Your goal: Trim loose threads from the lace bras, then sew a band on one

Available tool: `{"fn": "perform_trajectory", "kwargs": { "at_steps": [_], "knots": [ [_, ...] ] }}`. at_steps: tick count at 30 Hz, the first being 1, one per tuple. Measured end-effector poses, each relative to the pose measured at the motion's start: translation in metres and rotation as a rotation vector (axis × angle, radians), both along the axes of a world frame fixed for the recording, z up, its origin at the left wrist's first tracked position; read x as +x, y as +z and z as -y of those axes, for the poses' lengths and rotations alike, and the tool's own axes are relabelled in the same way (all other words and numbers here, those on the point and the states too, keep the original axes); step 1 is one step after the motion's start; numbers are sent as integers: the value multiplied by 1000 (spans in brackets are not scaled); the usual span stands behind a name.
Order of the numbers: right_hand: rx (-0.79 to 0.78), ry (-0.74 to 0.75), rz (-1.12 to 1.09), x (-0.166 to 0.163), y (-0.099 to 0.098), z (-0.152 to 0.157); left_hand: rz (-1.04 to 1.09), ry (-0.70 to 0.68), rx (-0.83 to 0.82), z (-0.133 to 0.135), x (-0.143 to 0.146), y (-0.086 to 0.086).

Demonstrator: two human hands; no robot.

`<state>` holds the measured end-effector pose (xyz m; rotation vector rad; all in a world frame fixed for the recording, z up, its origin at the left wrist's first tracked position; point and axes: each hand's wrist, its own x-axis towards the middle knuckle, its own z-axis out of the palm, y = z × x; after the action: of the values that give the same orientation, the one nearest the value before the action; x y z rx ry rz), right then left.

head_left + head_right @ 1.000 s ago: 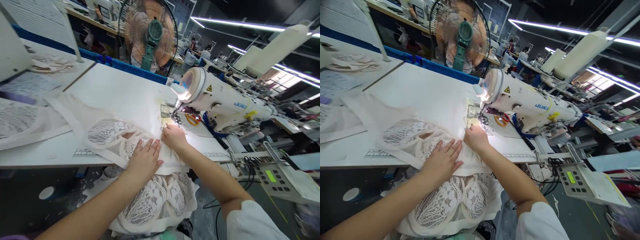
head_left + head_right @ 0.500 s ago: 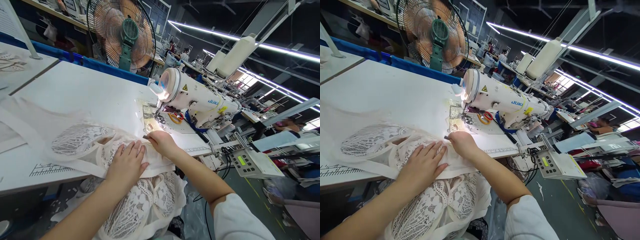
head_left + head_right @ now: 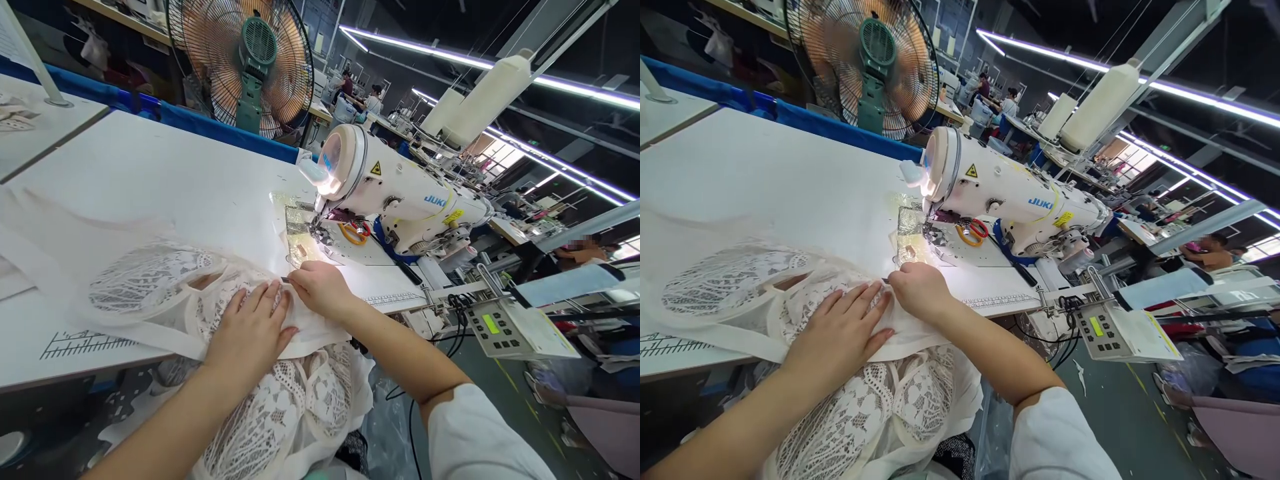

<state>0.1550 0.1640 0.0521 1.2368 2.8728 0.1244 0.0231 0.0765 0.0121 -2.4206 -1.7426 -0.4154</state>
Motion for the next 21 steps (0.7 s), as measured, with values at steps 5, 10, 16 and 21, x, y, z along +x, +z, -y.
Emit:
{"fn": "perform_trajectory", "kwargs": {
  "at_steps": [5, 10, 16, 21],
  "knots": [
    [-11, 31, 52, 1, 2, -1, -5, -6, 15, -1, 0, 0],
    [-41, 90, 108, -1, 7, -5, -17, -10, 14, -2, 1, -1],
    [-47, 142, 146, 2, 20, -4, -22, -14, 3, -2, 3, 0],
    [12, 75, 137, 10, 23, -2, 9, -4, -6, -1, 2, 1]
  ]
}}
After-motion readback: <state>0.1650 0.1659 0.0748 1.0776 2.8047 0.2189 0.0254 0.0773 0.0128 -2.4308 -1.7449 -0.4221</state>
